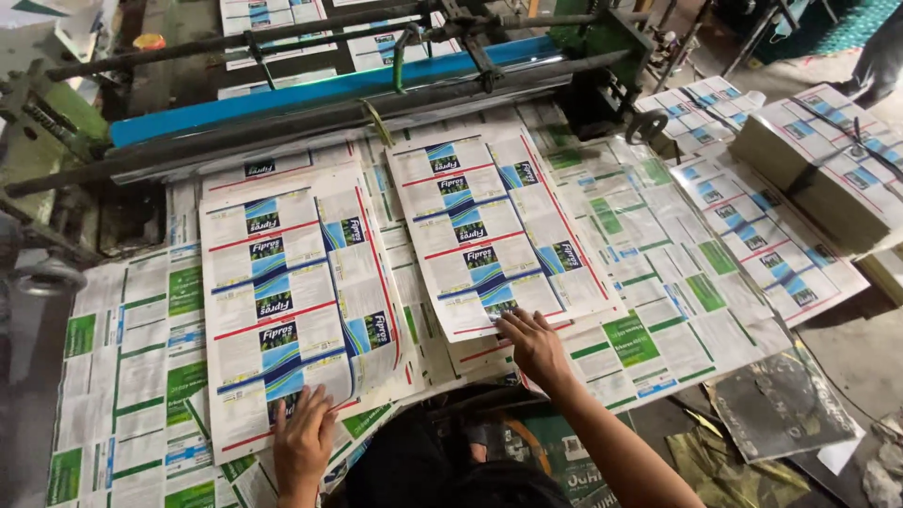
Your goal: Aligning and stacking printed sheets coming off an industrial printing machine.
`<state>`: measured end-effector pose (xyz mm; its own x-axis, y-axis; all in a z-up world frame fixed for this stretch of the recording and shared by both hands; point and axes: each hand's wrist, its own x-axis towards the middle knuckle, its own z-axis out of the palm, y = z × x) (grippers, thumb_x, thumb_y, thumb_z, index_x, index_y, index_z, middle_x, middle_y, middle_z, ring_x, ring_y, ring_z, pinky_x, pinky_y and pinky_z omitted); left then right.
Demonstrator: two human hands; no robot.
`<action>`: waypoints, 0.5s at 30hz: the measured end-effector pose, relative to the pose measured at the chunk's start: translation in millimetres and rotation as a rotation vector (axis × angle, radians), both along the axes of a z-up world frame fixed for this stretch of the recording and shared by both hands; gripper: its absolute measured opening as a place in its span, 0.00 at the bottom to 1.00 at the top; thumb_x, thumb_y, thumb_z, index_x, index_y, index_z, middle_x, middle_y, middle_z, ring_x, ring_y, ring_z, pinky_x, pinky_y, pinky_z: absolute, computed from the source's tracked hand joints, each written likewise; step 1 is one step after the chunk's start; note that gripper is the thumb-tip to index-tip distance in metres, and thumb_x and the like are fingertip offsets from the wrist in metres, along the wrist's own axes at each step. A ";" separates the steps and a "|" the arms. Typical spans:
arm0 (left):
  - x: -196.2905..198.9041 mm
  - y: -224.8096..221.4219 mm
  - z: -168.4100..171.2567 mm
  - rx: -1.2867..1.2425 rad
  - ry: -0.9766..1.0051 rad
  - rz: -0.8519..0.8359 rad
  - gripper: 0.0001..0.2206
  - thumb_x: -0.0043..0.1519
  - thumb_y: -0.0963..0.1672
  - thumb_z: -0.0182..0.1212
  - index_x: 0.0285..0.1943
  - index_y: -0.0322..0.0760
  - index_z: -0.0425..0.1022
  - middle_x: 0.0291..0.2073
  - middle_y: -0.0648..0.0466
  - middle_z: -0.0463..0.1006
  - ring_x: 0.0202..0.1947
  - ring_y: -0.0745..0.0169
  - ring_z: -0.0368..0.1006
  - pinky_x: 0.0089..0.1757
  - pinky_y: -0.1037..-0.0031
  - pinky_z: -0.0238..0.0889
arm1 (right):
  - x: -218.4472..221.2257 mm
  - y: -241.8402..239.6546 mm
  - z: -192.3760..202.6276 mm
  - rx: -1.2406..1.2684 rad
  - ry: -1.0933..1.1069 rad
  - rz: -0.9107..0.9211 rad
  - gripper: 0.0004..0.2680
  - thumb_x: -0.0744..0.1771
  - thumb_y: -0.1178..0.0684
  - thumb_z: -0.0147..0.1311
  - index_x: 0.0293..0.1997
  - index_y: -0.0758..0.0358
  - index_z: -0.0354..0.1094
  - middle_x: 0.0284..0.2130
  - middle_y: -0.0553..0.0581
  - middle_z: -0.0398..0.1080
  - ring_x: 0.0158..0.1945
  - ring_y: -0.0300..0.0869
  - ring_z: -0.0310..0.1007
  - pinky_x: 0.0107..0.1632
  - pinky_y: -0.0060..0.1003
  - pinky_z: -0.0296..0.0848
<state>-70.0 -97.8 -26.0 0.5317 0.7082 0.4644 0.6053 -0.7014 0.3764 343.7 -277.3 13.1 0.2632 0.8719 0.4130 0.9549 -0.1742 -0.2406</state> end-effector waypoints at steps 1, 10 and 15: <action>1.0 1.0 1.4 -0.002 0.007 0.003 0.11 0.64 0.47 0.58 0.50 0.41 0.80 0.58 0.54 0.79 0.66 0.52 0.69 0.65 0.48 0.53 | 4.3 6.8 -3.5 0.018 0.000 -0.011 0.17 0.62 0.66 0.46 0.55 0.56 0.72 0.57 0.57 0.74 0.65 0.52 0.69 0.65 0.57 0.65; -9.5 19.6 -42.5 0.037 -0.002 -0.027 0.11 0.63 0.48 0.58 0.48 0.42 0.80 0.57 0.52 0.79 0.65 0.52 0.70 0.65 0.47 0.52 | 39.3 67.3 -11.5 -0.001 0.003 0.066 0.19 0.62 0.62 0.51 0.60 0.58 0.70 0.60 0.59 0.71 0.66 0.54 0.66 0.65 0.58 0.62; -19.1 66.0 -125.8 0.253 -0.055 -0.127 0.10 0.57 0.49 0.59 0.44 0.47 0.78 0.51 0.53 0.79 0.59 0.50 0.71 0.62 0.42 0.48 | 55.4 106.3 -35.8 0.018 -0.018 0.055 0.18 0.63 0.59 0.53 0.60 0.56 0.69 0.61 0.57 0.71 0.66 0.55 0.66 0.65 0.57 0.61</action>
